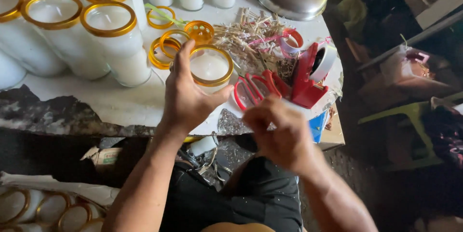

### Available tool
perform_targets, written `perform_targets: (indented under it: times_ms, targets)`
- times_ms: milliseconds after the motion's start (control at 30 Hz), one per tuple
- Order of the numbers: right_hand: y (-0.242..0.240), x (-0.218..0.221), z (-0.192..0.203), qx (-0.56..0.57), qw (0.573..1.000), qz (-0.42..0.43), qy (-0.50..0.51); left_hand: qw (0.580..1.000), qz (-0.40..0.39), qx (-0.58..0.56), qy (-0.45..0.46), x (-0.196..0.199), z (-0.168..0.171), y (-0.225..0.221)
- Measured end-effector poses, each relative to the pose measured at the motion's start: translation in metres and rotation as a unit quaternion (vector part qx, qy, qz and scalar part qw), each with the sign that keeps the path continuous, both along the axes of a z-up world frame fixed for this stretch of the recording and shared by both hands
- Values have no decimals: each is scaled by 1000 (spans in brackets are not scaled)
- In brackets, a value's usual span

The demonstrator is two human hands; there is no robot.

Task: Assembling candle jars by fitting decorative gold rings onto the rims and trimming wicks.

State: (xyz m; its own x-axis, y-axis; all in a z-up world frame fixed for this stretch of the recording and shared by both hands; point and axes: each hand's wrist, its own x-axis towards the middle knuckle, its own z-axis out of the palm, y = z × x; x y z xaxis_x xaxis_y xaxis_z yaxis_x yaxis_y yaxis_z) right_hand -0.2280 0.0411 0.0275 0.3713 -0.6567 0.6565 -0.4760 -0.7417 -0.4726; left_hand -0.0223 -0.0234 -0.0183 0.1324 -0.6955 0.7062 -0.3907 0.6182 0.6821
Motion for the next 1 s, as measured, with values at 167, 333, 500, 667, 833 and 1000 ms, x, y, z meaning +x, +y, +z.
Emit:
perform_targets:
  times_ms: [167, 333, 500, 667, 833, 1000]
  targets:
    - [-68, -2, 17, -48, 998, 31, -5, 996, -91, -7, 1, 11, 6, -7]
    - [-78, 13, 28, -75, 984, 158, 24, 967, -253, 9, -30, 39, 10, -24]
    - [-57, 26, 20, -68, 993, 95, 11, 986, -163, -9, -39, 29, 28, 21]
    - [-37, 24, 20, -15, 1000, 8, 3, 999, 2, 21, -31, 2, 16, 17]
    - [-11, 21, 5, 16, 999, -10, -35, 999, -20, 17, -19, 7, 2, 6]
    - [-9, 19, 10, -76, 996, -39, -23, 999, -39, 18, -10, 10, 7, 6]
